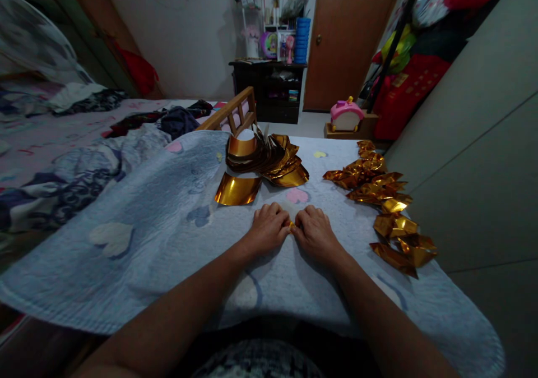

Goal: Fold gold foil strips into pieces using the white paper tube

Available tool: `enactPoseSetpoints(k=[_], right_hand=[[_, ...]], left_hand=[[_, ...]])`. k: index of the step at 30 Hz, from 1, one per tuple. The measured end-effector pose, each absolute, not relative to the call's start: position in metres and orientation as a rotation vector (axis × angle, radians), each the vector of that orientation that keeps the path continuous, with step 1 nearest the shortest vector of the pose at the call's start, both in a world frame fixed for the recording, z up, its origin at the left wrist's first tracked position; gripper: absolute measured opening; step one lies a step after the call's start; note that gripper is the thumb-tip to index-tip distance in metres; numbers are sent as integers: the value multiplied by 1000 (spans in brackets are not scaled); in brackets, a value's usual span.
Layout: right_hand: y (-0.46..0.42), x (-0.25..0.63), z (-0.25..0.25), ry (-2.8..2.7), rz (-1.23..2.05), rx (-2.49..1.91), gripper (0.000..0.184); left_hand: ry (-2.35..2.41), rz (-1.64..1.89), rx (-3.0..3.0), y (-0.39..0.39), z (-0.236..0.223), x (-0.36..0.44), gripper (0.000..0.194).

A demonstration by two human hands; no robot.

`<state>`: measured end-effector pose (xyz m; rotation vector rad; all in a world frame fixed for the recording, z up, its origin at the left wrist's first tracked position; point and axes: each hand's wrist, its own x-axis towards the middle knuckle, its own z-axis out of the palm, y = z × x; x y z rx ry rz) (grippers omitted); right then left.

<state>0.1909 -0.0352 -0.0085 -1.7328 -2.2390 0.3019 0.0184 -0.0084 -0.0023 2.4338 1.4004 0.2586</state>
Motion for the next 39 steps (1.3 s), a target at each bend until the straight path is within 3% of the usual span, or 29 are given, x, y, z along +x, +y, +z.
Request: enactPoseSetpoints(k=[26, 28, 34, 39], right_hand=[[-36, 211, -5, -2234, 392, -1767, 42], [-36, 214, -5, -2218, 428, -1728, 43], [-31, 218, -12, -2086, 428, -1634, 31], [-30, 214, -13, -2118, 277, -1686, 34]], left_hand=[[1365, 255, 2363, -7, 3, 17, 7], [1393, 304, 2345, -7, 2, 17, 15], [1405, 480, 2289, -5, -7, 15, 69], [1391, 505, 2283, 0, -9, 13, 83]])
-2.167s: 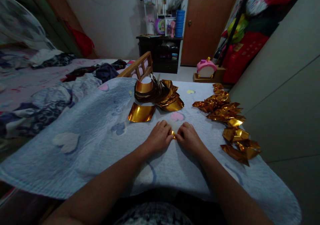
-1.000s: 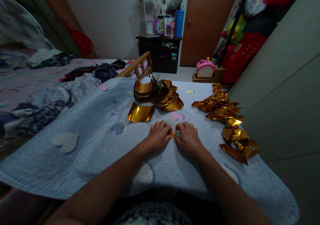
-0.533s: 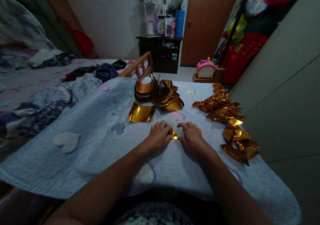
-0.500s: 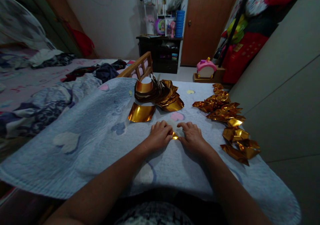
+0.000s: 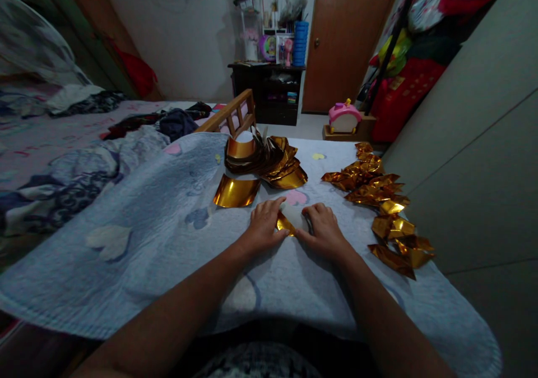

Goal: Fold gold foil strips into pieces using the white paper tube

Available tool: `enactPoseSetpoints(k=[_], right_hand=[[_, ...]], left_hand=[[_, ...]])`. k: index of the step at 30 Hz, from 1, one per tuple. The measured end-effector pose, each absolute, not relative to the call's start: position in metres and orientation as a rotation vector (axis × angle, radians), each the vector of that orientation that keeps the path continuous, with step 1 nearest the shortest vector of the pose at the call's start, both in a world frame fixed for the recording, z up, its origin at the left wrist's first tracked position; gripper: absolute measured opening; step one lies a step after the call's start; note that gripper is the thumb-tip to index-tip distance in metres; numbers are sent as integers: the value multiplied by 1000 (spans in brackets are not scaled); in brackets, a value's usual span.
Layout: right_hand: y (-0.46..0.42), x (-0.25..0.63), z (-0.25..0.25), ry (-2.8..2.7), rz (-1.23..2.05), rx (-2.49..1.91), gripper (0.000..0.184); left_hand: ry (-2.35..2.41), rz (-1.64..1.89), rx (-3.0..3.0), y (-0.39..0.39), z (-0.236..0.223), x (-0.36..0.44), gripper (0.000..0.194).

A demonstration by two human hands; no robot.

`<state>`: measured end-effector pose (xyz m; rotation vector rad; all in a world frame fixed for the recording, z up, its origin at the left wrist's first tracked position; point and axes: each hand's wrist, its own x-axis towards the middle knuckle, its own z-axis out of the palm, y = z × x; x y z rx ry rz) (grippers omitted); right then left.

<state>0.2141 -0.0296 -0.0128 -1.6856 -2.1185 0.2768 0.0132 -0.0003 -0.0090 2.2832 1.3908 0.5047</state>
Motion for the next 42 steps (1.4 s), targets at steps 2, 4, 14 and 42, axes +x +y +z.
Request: enactPoseSetpoints(k=[2, 4, 14, 42], right_hand=[[-30, 212, -11, -2146, 263, -1704, 36], [-31, 210, -10, -2148, 268, -1713, 37], [-29, 203, -12, -2120, 344, -1587, 25], [-21, 205, -9, -1281, 1214, -1216, 31]], left_hand=[[1383, 539, 2273, 1, -9, 13, 86], [1339, 598, 2262, 1, -8, 13, 89], [1138, 806, 2213, -5, -4, 13, 95], [912, 987, 1144, 2, 4, 18, 35]])
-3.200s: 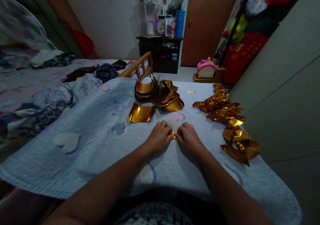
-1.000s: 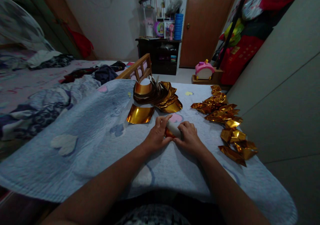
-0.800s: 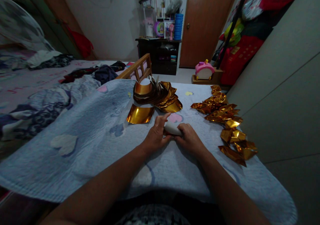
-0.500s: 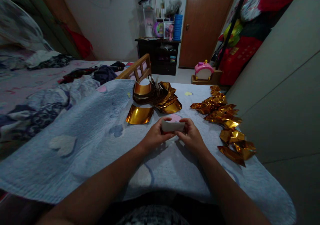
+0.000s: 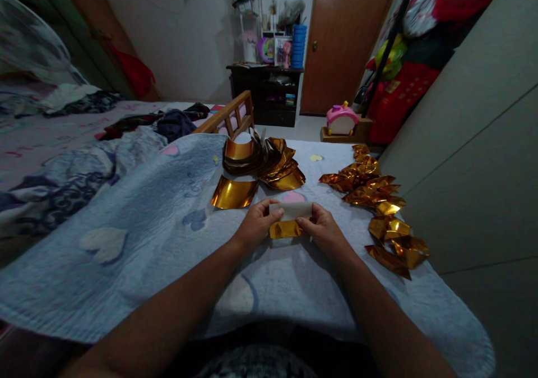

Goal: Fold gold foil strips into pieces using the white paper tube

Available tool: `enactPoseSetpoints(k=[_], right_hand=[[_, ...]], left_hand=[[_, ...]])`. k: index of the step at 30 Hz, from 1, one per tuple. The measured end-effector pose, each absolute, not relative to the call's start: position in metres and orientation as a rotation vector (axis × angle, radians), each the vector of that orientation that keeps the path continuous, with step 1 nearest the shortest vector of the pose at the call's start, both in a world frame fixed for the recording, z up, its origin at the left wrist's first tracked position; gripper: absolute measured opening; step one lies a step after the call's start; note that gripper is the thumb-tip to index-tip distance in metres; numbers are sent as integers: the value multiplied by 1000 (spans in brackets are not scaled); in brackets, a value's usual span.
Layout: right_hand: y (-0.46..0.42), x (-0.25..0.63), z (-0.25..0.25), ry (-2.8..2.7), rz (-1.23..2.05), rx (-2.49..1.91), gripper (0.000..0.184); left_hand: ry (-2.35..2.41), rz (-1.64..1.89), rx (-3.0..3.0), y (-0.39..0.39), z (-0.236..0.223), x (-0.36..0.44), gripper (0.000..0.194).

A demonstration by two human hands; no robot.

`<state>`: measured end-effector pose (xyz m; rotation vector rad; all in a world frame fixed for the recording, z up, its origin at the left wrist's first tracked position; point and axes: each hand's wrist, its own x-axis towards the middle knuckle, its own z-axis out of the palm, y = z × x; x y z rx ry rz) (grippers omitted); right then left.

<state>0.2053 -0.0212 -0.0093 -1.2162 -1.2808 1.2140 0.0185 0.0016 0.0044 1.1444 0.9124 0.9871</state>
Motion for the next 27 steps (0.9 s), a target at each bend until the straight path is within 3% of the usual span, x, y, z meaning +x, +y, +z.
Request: enactPoseSetpoints(k=[7, 16, 21, 27], right_hand=[[-20, 206, -14, -1476, 866, -1505, 42], [-24, 201, -13, -1699, 485, -1704, 42], [-24, 202, -14, -1687, 413, -1694, 32], [-21, 203, -16, -1804, 332, -1694, 17]], left_hand=[[1125, 887, 1763, 1, 1, 16, 16], [1339, 602, 2094, -7, 8, 20, 30], [1338, 560, 2093, -10, 11, 20, 34], [1385, 519, 2223, -11, 6, 20, 19]])
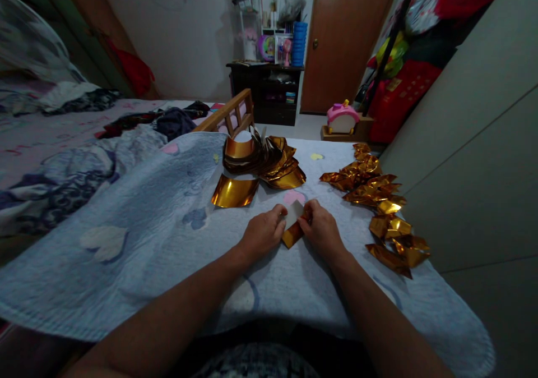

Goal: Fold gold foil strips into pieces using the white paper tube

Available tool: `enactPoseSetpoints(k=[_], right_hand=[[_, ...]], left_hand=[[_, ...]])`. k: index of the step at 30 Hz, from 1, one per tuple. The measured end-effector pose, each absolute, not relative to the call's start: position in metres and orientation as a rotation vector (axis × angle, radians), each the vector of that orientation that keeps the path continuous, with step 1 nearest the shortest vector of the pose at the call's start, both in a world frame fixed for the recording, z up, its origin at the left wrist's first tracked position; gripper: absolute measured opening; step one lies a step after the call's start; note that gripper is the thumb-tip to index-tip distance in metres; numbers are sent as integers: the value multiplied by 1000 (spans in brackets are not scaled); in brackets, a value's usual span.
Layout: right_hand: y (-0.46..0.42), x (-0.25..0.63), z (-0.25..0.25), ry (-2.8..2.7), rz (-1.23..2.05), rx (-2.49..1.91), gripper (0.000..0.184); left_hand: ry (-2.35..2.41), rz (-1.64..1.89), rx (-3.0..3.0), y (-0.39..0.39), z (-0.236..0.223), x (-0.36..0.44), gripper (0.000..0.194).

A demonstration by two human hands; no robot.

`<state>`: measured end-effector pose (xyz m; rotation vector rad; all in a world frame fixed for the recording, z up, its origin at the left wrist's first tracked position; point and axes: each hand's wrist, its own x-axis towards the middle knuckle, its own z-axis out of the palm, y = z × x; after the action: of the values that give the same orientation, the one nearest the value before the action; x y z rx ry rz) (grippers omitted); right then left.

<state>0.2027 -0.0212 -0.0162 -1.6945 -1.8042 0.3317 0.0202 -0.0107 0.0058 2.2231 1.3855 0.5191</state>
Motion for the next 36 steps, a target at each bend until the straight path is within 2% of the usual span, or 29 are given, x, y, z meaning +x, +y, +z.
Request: enactPoseSetpoints(k=[3, 7, 10, 14, 20, 24, 29, 36], right_hand=[[-20, 203, -19, -1827, 316, -1707, 17], [-19, 205, -20, -1894, 210, -1641, 12], [-19, 205, -20, -1979, 165, -1579, 11], [-17, 203, -21, -2083, 314, -1483, 18], [-19, 203, -19, -2149, 419, -1387, 21], [-24, 205, -15, -2174, 426, -1380, 19], [-30, 206, -7, -2251, 425, -1380, 12], [-36, 211, 2, -2342, 470, -1373, 21]], left_hand=[[1361, 564, 2349, -8, 0, 19, 10], [1323, 582, 2420, -4, -5, 16, 11], [1319, 644, 2441, -3, -5, 15, 19], [1111, 666, 2408, -2, -1, 13, 33], [819, 553, 2378, -3, 4, 9, 25], [822, 452, 2428, -1, 4, 4, 33], [815, 452, 2411, 2, 5, 0, 22], [762, 462, 2395, 3, 9, -3, 16]])
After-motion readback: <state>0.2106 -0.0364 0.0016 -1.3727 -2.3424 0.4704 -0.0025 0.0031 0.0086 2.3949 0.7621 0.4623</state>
